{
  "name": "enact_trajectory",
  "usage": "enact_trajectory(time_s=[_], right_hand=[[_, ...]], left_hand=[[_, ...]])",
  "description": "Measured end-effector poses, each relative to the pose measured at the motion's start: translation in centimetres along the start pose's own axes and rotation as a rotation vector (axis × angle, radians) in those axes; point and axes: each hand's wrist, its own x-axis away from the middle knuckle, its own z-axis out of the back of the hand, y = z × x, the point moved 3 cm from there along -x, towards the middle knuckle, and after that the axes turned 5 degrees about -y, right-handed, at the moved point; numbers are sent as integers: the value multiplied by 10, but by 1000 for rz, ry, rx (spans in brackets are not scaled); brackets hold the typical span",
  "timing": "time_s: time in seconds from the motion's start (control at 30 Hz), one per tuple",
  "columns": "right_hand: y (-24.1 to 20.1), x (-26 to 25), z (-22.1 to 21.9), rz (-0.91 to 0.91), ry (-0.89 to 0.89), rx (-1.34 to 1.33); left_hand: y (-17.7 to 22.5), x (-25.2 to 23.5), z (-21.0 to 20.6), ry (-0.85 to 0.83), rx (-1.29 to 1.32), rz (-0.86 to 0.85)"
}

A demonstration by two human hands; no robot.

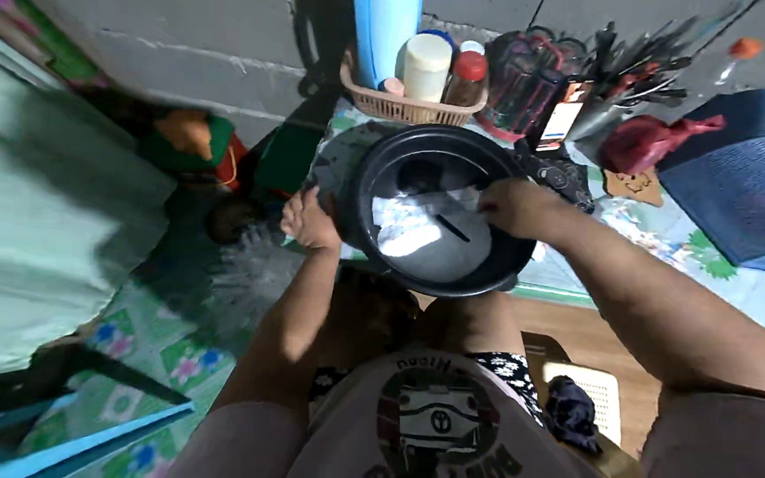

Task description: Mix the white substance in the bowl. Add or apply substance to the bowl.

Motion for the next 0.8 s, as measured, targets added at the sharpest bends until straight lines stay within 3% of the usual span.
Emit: enact_trajectory(time_s=[0.17,0.4,0.8], right_hand=[[-38,-40,-58,121,-350,146],[-46,-48,-85,141,-313,144],[-59,-42,-77,49,-419,63]], left_hand=[[3,1,2,1,-3,-10],[6,0,2,-13,28,-18],[12,5,12,-80,36,-25]])
